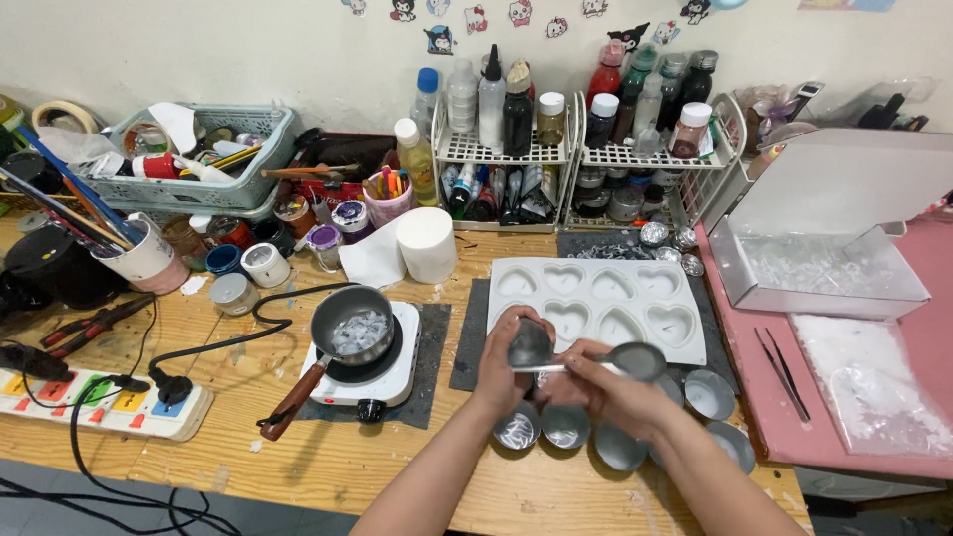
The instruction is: The recorder is scraping solid wax flakes from a metal cup into a pot on an electric heater for candle making.
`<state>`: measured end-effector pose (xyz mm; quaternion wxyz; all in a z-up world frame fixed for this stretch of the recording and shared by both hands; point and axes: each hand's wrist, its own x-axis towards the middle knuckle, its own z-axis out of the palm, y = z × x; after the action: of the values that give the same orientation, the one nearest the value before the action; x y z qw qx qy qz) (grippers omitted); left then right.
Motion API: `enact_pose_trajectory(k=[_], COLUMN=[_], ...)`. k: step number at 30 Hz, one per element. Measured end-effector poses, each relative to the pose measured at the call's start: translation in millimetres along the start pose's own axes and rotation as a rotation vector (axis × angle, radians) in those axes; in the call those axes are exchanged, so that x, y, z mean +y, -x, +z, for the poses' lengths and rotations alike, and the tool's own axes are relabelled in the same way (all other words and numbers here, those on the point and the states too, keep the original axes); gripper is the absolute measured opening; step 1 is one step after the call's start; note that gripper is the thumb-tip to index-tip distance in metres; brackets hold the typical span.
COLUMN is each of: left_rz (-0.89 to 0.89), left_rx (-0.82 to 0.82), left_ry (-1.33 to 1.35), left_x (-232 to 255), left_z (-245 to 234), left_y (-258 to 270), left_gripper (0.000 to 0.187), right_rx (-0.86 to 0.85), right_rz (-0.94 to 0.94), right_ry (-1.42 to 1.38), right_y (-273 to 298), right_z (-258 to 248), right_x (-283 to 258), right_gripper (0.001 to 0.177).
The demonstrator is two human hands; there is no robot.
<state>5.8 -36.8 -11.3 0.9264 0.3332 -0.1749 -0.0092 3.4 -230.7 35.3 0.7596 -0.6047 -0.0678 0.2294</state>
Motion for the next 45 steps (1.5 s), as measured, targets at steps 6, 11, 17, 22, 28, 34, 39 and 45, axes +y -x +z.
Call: enact_pose_trajectory(k=[6,11,17,22,28,34,39,45], left_rz=[-0.160,-0.119,-0.115,-0.097,-0.146,-0.153,-0.093,-0.138], left_rx=[0.260,0.293,0.303,0.252,0.274,0.192,0.189,0.124], left_ry=[-0.287,-0.212,-0.182,-0.114,-0.269,-0.437,-0.687,-0.684], left_x=[42,31,28,30,31,43,46,46], left_z=[10,0,5,3,2,21,29,25], left_y=[-5,-10,-7,-5,-4,-1,1,-1], left_gripper=[0.032,0.032,0.035,0.040,0.042,0.042,0.047,0.033], right_rx=[-0.058,0.035,0.143,0.158,0.134,0.109,0.138,0.050], right_rz=[-0.078,-0.058,-0.159,-0.197,-0.240,-0.258,-0.761,-0.829], right_ry=[-0.177,-0.209,-0.131,-0.122,-0.021,0.224,0.927,1.185], right_y=[1,-3,8,7,10,23,30,44], right_z=[4,-29,-21,-23,-12,7,23,37], right_x=[-1,-3,-17,-10,-10,-22,-30,-49], right_gripper=[0.027,0.025,0.024,0.025,0.029,0.028,0.033,0.050])
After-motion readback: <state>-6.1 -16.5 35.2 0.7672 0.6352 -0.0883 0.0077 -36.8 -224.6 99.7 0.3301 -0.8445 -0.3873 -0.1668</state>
